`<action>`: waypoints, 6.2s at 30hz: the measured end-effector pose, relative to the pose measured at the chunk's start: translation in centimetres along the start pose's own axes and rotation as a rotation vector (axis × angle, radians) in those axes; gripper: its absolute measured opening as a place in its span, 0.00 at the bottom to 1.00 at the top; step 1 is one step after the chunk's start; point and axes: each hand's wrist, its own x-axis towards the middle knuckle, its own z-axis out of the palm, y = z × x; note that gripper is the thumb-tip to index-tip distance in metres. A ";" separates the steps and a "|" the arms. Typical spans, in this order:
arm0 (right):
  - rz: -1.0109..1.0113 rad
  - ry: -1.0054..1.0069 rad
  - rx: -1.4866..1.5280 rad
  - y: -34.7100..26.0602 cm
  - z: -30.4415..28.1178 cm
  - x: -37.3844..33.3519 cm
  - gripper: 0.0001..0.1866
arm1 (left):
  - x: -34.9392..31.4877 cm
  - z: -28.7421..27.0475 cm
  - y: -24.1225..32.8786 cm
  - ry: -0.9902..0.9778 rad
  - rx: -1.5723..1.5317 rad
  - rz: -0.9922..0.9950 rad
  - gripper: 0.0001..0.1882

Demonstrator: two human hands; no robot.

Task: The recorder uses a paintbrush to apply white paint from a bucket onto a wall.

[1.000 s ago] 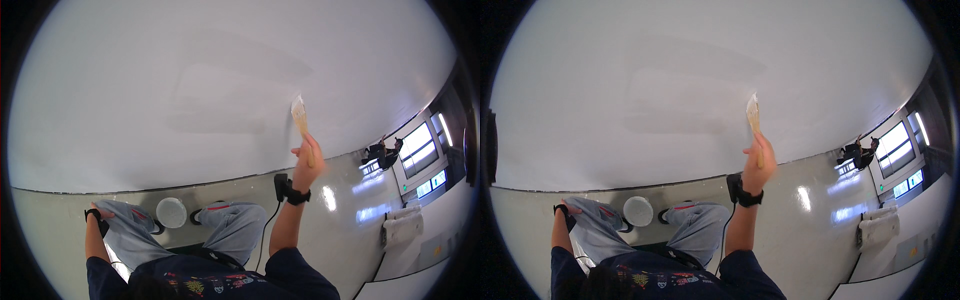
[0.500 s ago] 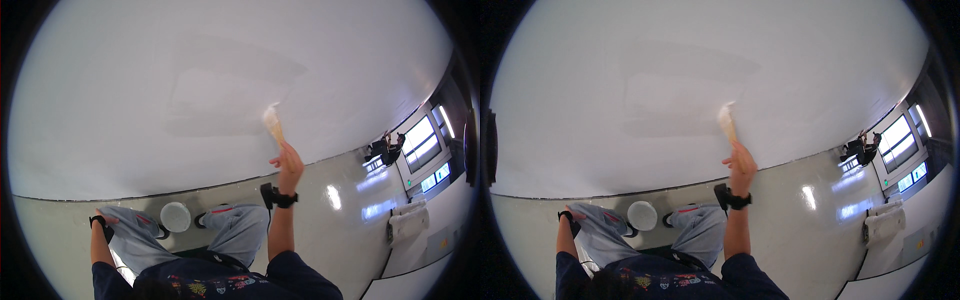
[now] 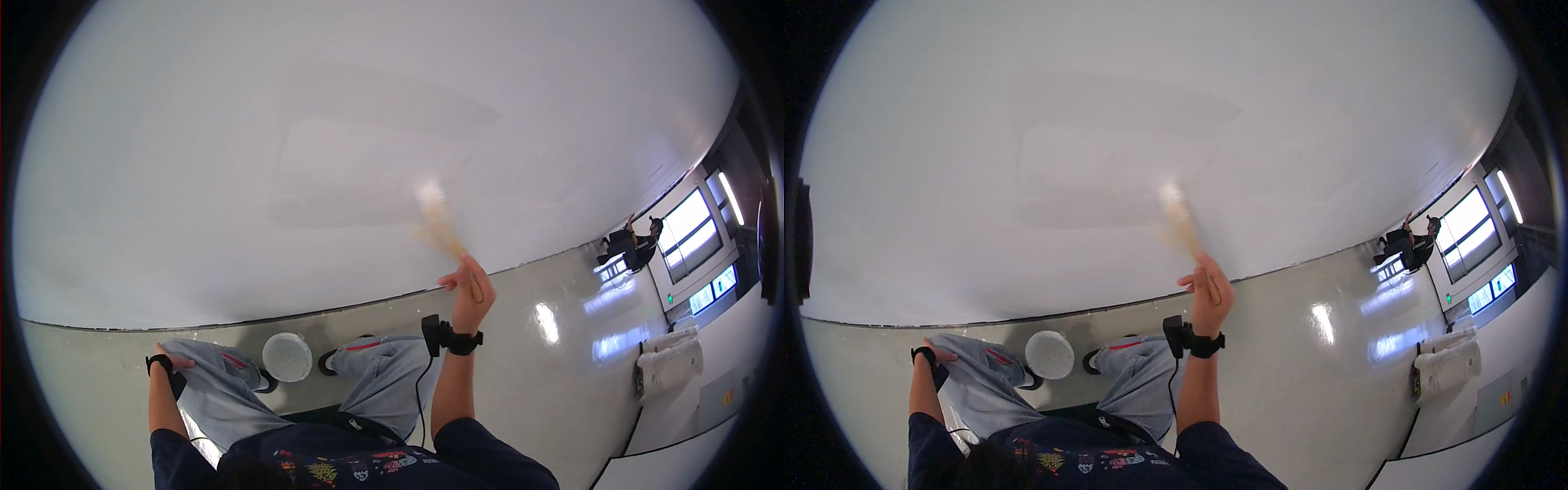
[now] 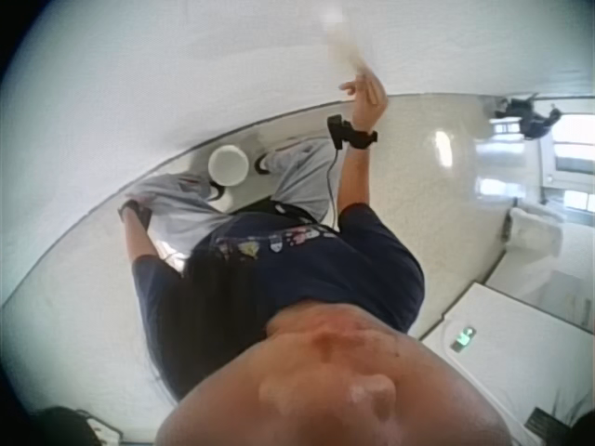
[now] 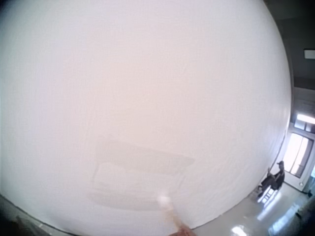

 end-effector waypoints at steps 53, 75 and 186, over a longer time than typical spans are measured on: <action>0.156 0.339 0.080 1.8 7.4 -4.6 0.10 | 0.4 0.0 -0.3 0.029 0.002 0.085 0.71; 0.101 0.220 0.076 4.4 9.6 -9.0 0.13 | 1.6 -0.2 -0.7 -0.003 0.080 0.075 0.69; 0.277 0.705 0.417 6.4 5.4 -6.1 0.12 | -4.7 0.8 2.0 0.033 -0.103 0.014 0.43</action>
